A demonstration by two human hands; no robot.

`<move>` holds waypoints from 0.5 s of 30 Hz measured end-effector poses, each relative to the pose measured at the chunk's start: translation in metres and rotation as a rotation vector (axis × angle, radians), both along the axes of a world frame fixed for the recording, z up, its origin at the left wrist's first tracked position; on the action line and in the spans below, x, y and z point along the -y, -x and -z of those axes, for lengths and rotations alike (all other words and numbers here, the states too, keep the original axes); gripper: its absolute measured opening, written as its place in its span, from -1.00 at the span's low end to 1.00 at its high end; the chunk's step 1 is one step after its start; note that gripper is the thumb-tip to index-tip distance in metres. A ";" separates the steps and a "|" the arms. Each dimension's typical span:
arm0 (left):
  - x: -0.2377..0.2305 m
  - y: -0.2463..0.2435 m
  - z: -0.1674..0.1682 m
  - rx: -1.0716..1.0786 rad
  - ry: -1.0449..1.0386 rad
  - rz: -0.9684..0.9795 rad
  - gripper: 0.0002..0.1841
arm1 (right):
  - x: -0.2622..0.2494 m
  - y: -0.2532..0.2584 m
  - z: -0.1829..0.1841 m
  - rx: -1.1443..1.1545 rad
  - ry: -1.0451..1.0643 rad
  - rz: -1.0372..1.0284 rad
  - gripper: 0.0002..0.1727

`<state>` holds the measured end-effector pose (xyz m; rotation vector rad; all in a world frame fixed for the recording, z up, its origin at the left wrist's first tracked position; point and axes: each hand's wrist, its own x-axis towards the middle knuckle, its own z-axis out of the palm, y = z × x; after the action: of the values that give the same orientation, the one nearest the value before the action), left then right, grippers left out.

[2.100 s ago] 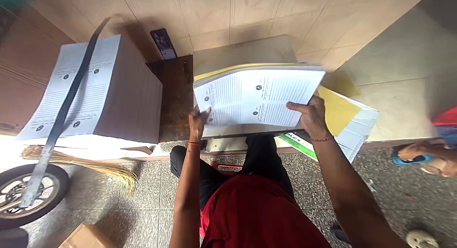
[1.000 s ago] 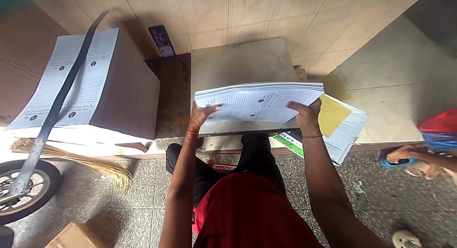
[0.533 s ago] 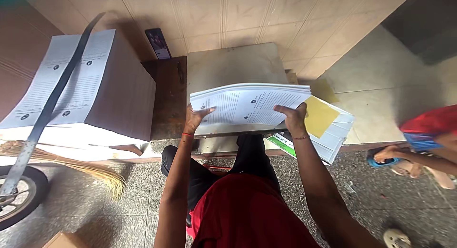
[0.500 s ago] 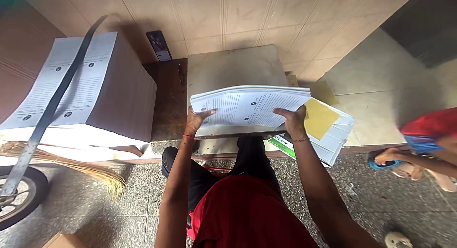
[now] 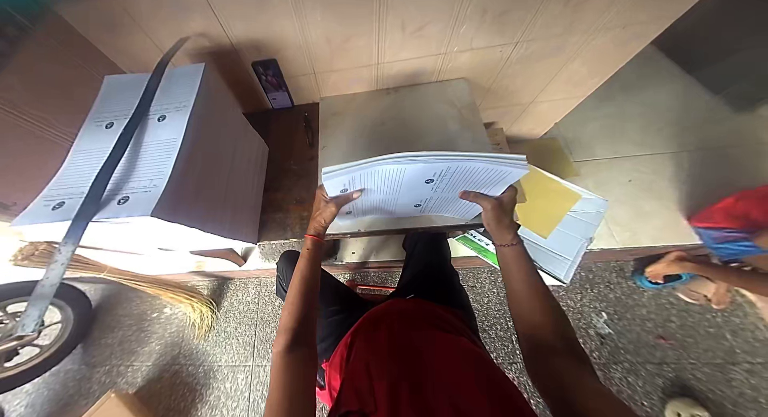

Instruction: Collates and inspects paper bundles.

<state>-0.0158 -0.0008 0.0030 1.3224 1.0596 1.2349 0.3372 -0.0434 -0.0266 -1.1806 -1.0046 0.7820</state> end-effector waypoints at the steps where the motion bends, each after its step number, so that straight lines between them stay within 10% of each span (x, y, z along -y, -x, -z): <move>1: -0.007 0.004 -0.009 0.010 -0.049 0.028 -0.65 | 0.000 0.000 -0.001 0.001 -0.002 -0.004 -0.34; 8: -0.041 0.018 -0.134 -0.695 -0.251 0.406 -0.56 | 0.001 0.001 -0.003 -0.008 0.074 0.034 -0.27; 15: -0.036 -0.112 -0.138 -1.360 -0.173 0.551 -0.23 | 0.010 0.008 -0.013 -0.001 0.117 0.049 -0.37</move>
<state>0.0959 0.0357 0.1405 2.4543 1.2853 -0.1474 0.3293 -0.0535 -0.0136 -1.3007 -0.9364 0.8114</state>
